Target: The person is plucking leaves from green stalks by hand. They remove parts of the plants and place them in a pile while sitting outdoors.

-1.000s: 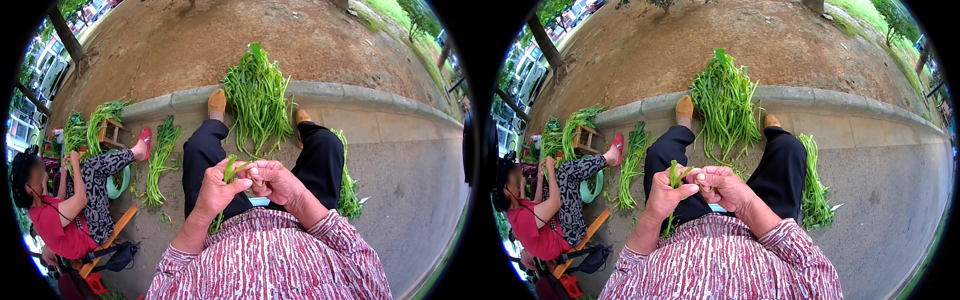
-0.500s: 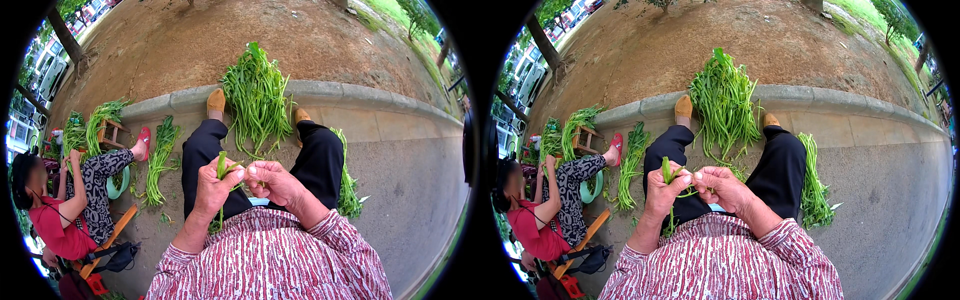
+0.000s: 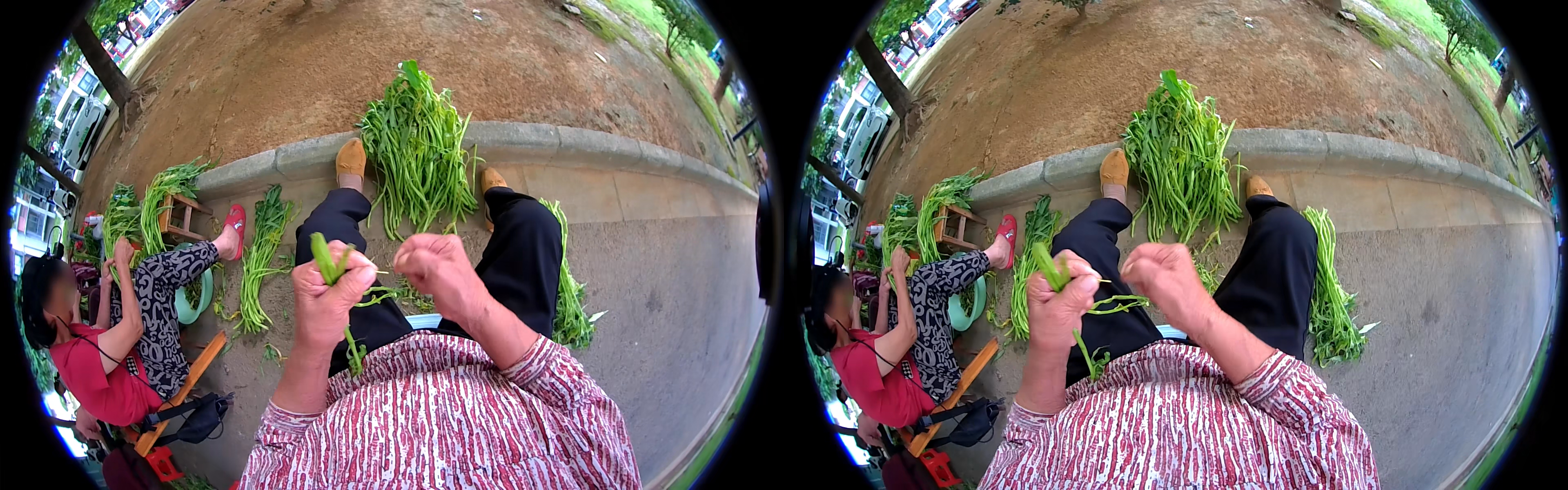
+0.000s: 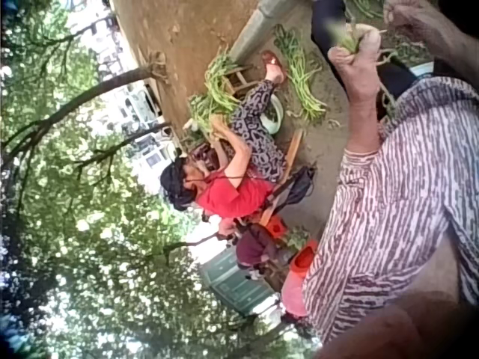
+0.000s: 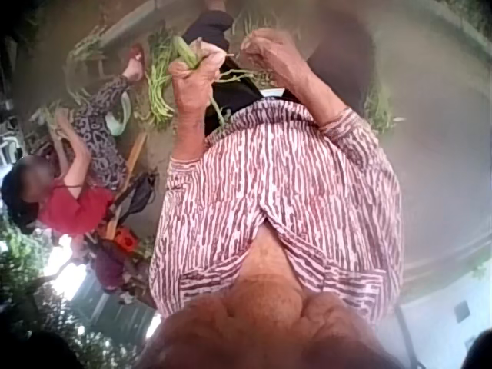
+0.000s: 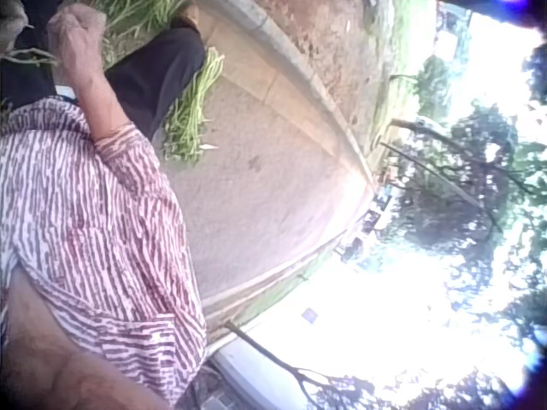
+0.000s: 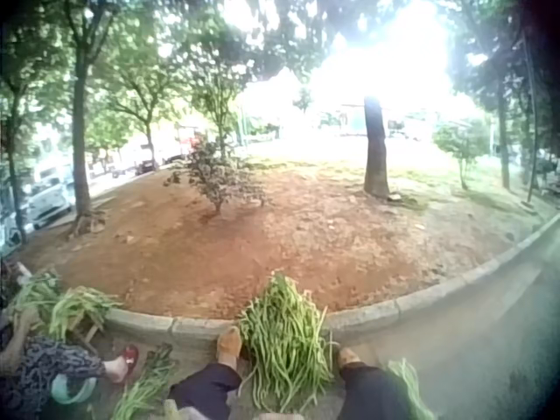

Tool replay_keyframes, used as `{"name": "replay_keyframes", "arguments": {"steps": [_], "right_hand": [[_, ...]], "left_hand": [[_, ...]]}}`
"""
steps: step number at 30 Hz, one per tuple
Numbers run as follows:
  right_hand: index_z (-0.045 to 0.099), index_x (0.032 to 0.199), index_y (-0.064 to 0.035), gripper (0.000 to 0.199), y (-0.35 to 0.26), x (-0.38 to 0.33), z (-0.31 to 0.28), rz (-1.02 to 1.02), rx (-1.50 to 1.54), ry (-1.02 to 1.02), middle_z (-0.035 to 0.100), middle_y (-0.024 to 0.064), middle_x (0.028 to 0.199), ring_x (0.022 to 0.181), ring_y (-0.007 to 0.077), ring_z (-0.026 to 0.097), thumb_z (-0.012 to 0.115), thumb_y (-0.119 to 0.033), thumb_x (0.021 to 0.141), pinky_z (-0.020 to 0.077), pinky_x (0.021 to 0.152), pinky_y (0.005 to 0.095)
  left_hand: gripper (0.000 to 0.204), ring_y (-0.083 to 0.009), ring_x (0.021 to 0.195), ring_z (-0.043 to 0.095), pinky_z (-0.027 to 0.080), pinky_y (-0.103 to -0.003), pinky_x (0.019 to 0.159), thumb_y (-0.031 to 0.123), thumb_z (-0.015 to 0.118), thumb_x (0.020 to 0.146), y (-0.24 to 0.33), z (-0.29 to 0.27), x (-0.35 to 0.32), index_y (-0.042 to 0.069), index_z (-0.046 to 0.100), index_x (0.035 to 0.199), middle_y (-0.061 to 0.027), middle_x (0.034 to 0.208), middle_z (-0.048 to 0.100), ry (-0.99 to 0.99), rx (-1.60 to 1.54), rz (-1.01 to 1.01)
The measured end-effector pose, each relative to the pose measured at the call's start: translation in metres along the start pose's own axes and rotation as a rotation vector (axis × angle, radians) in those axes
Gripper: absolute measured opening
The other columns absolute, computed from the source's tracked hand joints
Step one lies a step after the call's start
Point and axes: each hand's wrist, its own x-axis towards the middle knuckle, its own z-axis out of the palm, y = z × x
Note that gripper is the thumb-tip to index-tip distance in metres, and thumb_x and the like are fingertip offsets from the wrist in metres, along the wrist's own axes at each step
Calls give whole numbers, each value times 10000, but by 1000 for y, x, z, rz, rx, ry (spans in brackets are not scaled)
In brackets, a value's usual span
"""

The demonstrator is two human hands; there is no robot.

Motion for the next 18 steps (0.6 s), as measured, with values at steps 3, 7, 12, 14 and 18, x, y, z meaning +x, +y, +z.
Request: {"name": "replay_keyframes", "arguments": {"steps": [3, 7, 12, 14, 18], "right_hand": [[585, 749, -13, 131, 6, 5, -16, 59, 114, 79, 425, -31, 545, 449, 46, 327, 554, -78, 857, 222, 408, 216], [580, 749, -28, 193, 7, -1, -18, 108, 89, 20, 442, -27, 567, 459, 47, 330, 565, -139, 907, 239, 418, 218], [594, 768, -35, 158, 5, -5, -12, 31, -46, -52, 470, -42, 603, 497, 35, 356, 591, -140, 886, 259, 450, 205], [611, 787, -24, 135, 0, -7, -12, -5, -130, -68, 493, -45, 632, 537, 27, 384, 597, -124, 876, 287, 479, 200], [636, 822, 4, 112, 10, -4, -27, -103, -405, -60, 535, -46, 685, 629, 26, 440, 595, -92, 864, 355, 552, 201]], "left_hand": [[49, -34, 577, 463, 332, -183, 477, -3, 683, 811, 11, -3, 1, -18, 665, 853, 5, 762, 554, 54, -14, 19], [88, -44, 543, 461, 327, -178, 438, 20, 692, 796, 15, -4, 7, -20, 678, 874, -14, 775, 555, 59, 49, 1], [134, -24, 597, 463, 328, -171, 499, -35, 682, 790, 16, -4, 7, -10, 704, 920, 2, 769, 567, -12, 30, 10], [179, -27, 600, 460, 332, -170, 502, -46, 671, 778, 19, -5, 7, -7, 703, 949, -4, 775, 563, -30, -8, 34], [228, -43, 595, 459, 332, -175, 500, -32, 651, 767, 27, -7, 5, -14, 694, 990, -18, 782, 564, -51, -86, 26]]}}
